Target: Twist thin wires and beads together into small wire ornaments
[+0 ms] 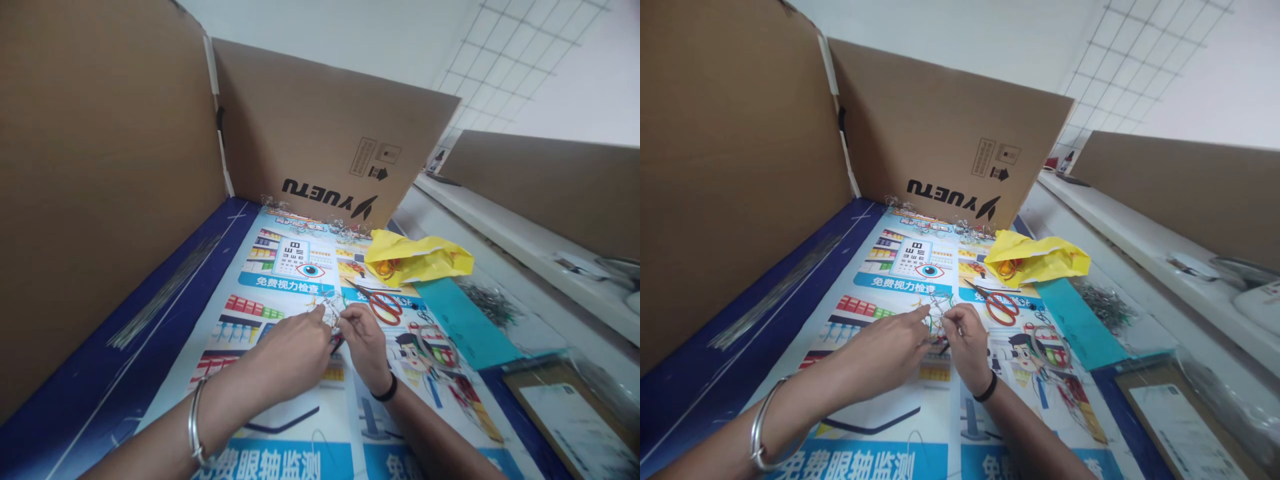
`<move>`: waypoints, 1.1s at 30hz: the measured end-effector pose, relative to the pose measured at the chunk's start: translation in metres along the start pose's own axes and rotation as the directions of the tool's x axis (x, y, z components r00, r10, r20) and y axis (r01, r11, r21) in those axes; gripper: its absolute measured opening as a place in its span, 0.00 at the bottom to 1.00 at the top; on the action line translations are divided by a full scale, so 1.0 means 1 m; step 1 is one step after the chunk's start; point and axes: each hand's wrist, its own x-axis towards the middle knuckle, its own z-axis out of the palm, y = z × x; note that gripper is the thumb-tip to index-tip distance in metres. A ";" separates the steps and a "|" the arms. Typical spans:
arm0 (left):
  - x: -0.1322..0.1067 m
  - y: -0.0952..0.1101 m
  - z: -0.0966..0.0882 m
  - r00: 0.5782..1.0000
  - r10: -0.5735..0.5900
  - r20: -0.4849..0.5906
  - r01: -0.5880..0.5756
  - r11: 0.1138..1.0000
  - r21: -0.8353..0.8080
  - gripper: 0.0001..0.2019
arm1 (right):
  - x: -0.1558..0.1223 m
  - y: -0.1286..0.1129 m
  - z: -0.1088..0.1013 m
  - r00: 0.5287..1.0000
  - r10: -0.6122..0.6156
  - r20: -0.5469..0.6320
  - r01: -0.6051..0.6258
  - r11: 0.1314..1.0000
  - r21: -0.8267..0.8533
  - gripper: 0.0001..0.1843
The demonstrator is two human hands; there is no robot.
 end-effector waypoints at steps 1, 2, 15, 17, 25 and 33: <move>0.000 0.000 0.001 1.000 -0.009 -0.002 0.009 1.000 -0.001 0.16 | 0.000 0.000 0.000 1.000 0.004 0.000 -0.004 1.000 0.001 0.02; 0.000 -0.001 0.002 1.000 -0.020 -0.009 0.020 1.000 -0.004 0.16 | 0.000 0.000 0.000 1.000 0.006 -0.001 -0.006 1.000 0.003 0.02; 0.004 -0.001 -0.001 0.999 -0.032 -0.023 0.030 0.997 -0.076 0.14 | 0.001 0.000 -0.001 1.000 -0.019 -0.003 0.019 1.000 -0.013 0.02; 0.005 -0.001 -0.002 0.999 -0.038 -0.017 0.037 0.997 -0.065 0.14 | 0.001 -0.002 -0.001 0.999 -0.042 0.000 0.041 0.998 -0.043 0.03; 0.015 -0.024 -0.014 0.995 -0.102 0.001 0.099 0.957 -0.274 0.11 | 0.002 -0.008 -0.001 0.996 -0.086 0.026 0.089 0.990 -0.108 0.05; 0.024 -0.044 -0.002 0.940 -0.200 -0.277 0.061 0.896 -0.440 0.10 | 0.000 -0.009 0.000 0.988 -0.138 0.071 0.144 0.984 -0.100 0.05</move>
